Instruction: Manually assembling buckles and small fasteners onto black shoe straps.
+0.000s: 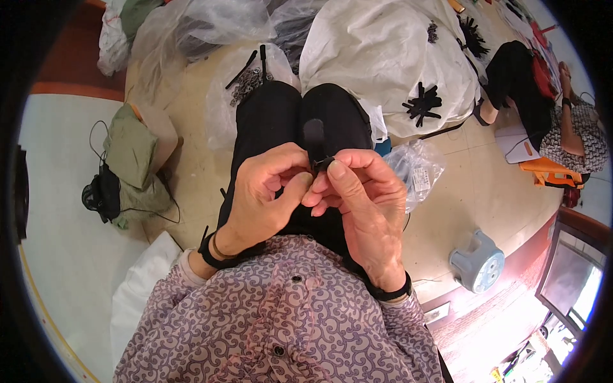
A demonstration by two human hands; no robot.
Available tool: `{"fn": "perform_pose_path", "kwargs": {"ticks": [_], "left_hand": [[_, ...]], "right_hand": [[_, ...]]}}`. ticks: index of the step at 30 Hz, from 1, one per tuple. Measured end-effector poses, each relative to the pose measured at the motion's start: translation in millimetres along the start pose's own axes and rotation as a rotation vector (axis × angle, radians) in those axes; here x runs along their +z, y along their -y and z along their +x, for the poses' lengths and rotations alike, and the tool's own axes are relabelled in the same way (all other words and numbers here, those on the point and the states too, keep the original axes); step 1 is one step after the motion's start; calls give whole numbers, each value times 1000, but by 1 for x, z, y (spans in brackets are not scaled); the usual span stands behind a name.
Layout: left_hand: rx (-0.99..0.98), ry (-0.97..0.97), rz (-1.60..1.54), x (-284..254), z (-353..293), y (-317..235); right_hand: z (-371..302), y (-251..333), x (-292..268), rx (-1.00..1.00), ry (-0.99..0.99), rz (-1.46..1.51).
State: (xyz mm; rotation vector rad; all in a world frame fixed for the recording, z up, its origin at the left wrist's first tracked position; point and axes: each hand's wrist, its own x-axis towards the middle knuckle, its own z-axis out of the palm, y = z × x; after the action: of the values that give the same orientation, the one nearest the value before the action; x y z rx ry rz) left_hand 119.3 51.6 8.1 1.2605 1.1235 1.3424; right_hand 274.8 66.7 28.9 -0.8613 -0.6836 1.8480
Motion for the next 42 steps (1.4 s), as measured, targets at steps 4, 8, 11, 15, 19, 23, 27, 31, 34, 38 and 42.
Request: {"fn": "perform_pose_path", "kwargs": {"ticks": [4, 8, 11, 15, 19, 23, 27, 31, 34, 38, 42], "left_hand": [[-173, 59, -108, -5, 8, -13], [-261, 68, 23, -1, 14, -17], [-195, 14, 37, 0, 11, -5], [-109, -15, 130, 1, 11, -2], [-153, -65, 76, 6, 8, 1], [-165, -94, 36, 10, 7, 5], [-136, -97, 43, 12, 8, 4], [-156, -94, 95, 11, 8, 5], [-155, -95, 70, 13, 9, 6], [-151, -99, 49, 14, 7, 9], [-123, -172, -6, 18, 8, 12]], "right_hand": [[0, 1, 4, 32, -56, -78], [0, -4, 3, 13, -84, -57], [0, -6, 3, -14, -81, -1], [-1, -8, 6, -5, -129, -5], [-1, -11, 3, -15, -137, 12], [-2, -9, 5, -10, -150, 8], [-1, -10, 2, -21, -157, 21], [-2, -10, 1, -28, -157, 21], [-2, -10, -2, -27, -166, 6], [-4, -12, -1, -10, -168, 16], [-4, -12, -2, -7, -181, 27]]}}
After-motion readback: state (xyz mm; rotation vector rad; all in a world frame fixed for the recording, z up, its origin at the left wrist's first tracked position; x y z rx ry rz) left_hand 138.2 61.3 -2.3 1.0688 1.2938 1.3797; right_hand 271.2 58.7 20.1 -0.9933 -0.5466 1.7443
